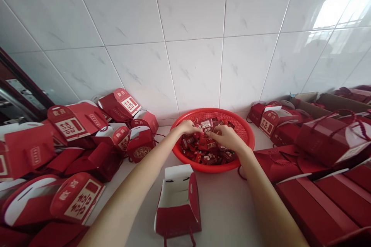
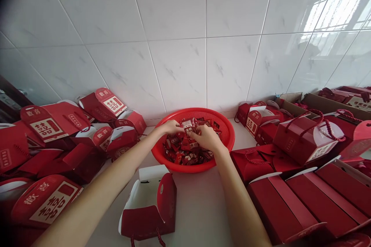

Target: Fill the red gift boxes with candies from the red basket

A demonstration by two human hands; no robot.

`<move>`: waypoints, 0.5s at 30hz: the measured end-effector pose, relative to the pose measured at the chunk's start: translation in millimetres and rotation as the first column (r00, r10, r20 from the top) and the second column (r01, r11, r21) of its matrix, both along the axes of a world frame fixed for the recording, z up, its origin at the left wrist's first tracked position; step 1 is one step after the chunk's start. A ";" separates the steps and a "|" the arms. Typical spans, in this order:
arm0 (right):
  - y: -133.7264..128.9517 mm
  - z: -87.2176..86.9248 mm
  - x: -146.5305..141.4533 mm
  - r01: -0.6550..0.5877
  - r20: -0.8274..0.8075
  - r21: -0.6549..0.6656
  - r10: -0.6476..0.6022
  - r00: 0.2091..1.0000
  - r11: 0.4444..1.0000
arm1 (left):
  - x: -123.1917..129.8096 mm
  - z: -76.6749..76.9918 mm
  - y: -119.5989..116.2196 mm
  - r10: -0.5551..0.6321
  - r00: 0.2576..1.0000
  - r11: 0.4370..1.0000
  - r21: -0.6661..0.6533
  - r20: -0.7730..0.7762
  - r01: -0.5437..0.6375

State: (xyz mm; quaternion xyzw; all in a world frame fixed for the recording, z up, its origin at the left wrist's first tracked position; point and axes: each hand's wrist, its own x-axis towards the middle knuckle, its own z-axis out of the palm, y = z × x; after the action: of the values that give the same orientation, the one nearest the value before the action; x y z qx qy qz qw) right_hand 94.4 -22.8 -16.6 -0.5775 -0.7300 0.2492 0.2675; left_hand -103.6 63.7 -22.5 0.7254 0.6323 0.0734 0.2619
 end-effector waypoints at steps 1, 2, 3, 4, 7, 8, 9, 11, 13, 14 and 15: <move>-0.1 0.0 0.1 -0.008 0.044 -0.008 0.009 0.999 1.000 | -0.2 -0.5 -0.8 -0.013 0.999 1.000 -0.020 0.033 0.014; -0.3 0.2 0.1 -0.016 0.077 -0.015 0.017 0.997 1.000 | -0.3 -0.6 -1.6 -0.028 0.997 0.999 -0.041 0.069 0.031; -0.4 0.5 0.2 -0.020 0.100 -0.025 0.023 0.995 0.999 | -0.4 -0.5 -2.5 -0.044 0.993 0.997 -0.062 0.106 0.051; -0.4 0.8 0.3 -0.021 0.111 -0.038 0.025 0.993 0.999 | -0.5 -0.1 -3.4 -0.062 0.988 0.994 -0.081 0.144 0.074; -0.1 0.9 0.8 -0.016 0.104 -0.065 0.023 0.994 0.998 | -1.1 2.9 -6.1 -0.104 0.963 0.982 -0.129 0.248 0.139; 0.2 0.5 0.9 -0.012 0.100 -0.063 0.019 0.995 0.998 | -1.4 4.1 -7.1 -0.111 0.954 0.978 -0.139 0.277 0.154; 0.7 -0.2 1.2 -0.006 0.098 -0.062 0.012 0.995 0.998 | -1.7 5.5 -8.3 -0.114 0.947 0.975 -0.148 0.302 0.165; 1.9 -2.0 1.8 0.020 0.102 -0.061 -0.014 0.995 0.998 | -2.0 8.5 -11.5 -0.112 0.932 0.972 -0.156 0.345 0.174; 3.2 -3.7 2.4 0.066 0.104 -0.060 -0.059 0.993 0.996 | -1.5 11.6 -15.4 -0.085 0.898 0.967 -0.181 0.432 0.179; 3.7 -4.2 2.7 0.088 0.103 -0.060 -0.082 0.991 0.994 | -0.9 13.1 -17.4 -0.068 0.870 0.960 -0.205 0.489 0.190; 4.0 -4.4 2.9 0.109 0.100 -0.063 -0.102 0.990 0.992 | -0.1 14.3 -19.3 -0.053 0.838 0.951 -0.227 0.543 0.208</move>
State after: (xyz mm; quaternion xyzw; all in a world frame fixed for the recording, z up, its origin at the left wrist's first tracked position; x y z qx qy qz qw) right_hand 97.3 -18.8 -21.0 -0.6353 -0.7016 0.2313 0.2251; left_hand -103.6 44.5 -8.1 0.6744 0.4878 0.1636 0.5296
